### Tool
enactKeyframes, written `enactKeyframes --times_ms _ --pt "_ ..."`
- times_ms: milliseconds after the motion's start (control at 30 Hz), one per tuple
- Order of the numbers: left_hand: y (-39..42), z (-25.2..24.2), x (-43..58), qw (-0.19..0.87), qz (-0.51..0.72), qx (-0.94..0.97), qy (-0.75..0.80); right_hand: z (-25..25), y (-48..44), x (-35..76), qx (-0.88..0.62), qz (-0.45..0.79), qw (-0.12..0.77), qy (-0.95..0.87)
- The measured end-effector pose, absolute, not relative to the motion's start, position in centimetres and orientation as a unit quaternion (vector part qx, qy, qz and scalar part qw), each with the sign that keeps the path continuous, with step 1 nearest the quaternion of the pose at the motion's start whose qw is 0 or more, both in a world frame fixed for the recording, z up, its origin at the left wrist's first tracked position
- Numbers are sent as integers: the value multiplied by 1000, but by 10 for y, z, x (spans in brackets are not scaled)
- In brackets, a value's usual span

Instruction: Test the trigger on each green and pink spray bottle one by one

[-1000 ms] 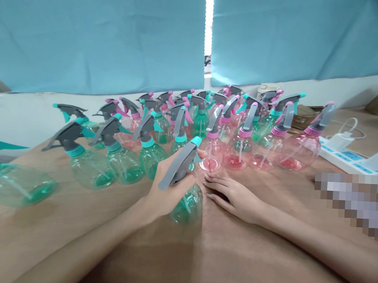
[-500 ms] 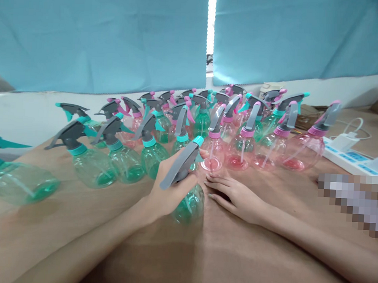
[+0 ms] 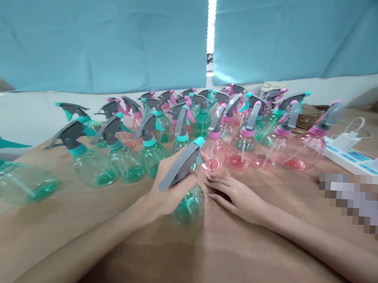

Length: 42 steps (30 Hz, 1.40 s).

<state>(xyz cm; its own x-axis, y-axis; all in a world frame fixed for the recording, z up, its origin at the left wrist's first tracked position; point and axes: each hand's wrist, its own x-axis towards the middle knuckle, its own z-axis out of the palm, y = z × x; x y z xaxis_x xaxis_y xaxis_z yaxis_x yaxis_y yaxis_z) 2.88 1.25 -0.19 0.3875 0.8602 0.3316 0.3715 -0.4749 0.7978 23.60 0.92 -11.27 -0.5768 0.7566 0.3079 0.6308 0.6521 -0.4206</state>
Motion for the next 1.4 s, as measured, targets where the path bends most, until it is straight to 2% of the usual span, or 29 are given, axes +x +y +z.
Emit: enactKeyframes --times_ms 667,1400 --pt "11 -2 25 350 372 758 406 -114 9 236 -394 127 237 -879" --pt "11 -2 31 330 384 759 410 -113 10 236 -392 122 235 -881"
